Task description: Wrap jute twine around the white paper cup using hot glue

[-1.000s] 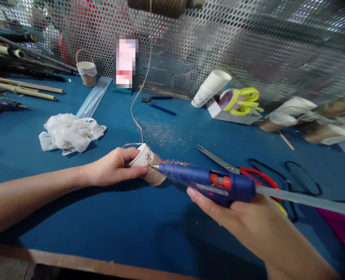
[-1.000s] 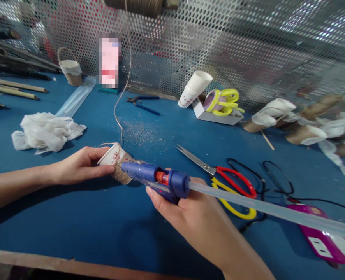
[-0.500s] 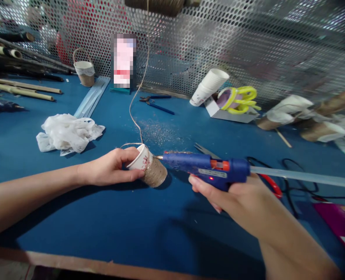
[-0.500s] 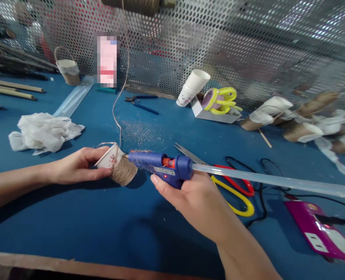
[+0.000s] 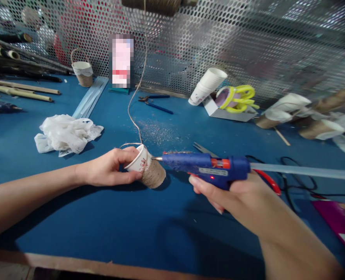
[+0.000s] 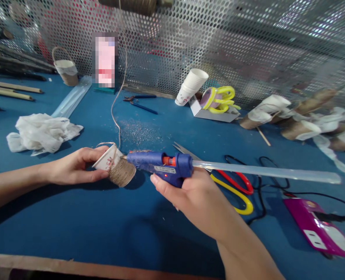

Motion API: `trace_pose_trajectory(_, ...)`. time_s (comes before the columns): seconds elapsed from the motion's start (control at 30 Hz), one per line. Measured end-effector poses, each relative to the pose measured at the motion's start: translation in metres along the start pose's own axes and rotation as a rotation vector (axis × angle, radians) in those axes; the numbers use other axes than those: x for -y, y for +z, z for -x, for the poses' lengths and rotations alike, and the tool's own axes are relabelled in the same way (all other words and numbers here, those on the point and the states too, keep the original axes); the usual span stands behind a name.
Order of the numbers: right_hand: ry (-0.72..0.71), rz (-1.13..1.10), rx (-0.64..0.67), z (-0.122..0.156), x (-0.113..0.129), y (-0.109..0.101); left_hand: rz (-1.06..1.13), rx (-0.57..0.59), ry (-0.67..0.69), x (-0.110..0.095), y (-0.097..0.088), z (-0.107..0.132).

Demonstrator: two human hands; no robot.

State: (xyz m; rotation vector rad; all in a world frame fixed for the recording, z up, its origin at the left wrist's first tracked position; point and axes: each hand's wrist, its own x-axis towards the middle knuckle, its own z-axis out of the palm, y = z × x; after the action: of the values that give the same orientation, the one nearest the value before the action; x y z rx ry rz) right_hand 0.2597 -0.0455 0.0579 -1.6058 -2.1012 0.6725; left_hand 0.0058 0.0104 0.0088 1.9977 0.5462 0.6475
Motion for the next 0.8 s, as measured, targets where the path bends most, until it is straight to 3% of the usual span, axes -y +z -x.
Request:
trace_pose_trajectory(0.13, 0.095, -0.062, 0.041, -0.0015, -0.0006, 0.0009, -0.013, 0.005, 0.032, 0.0002, 0.0005, 0.0001)
trace_pose_trajectory(0.4, -0.024, -0.015, 0.083, 0.0027, 0.005, -0.0036, -0.012, 0.017, 0.019, 0.0002, -0.0012, 0.0009)
trace_pose_trajectory(0.6, 0.12, -0.068, 0.063, -0.0005, -0.0015, -0.0001, -0.024, 0.012, 0.029, 0.002, 0.001, 0.0012)
trace_pose_trajectory(0.8, 0.082, -0.071, 0.065, 0.0033, 0.0064, -0.0019, -0.012, 0.017, 0.047, -0.0009, -0.0009, -0.0006)
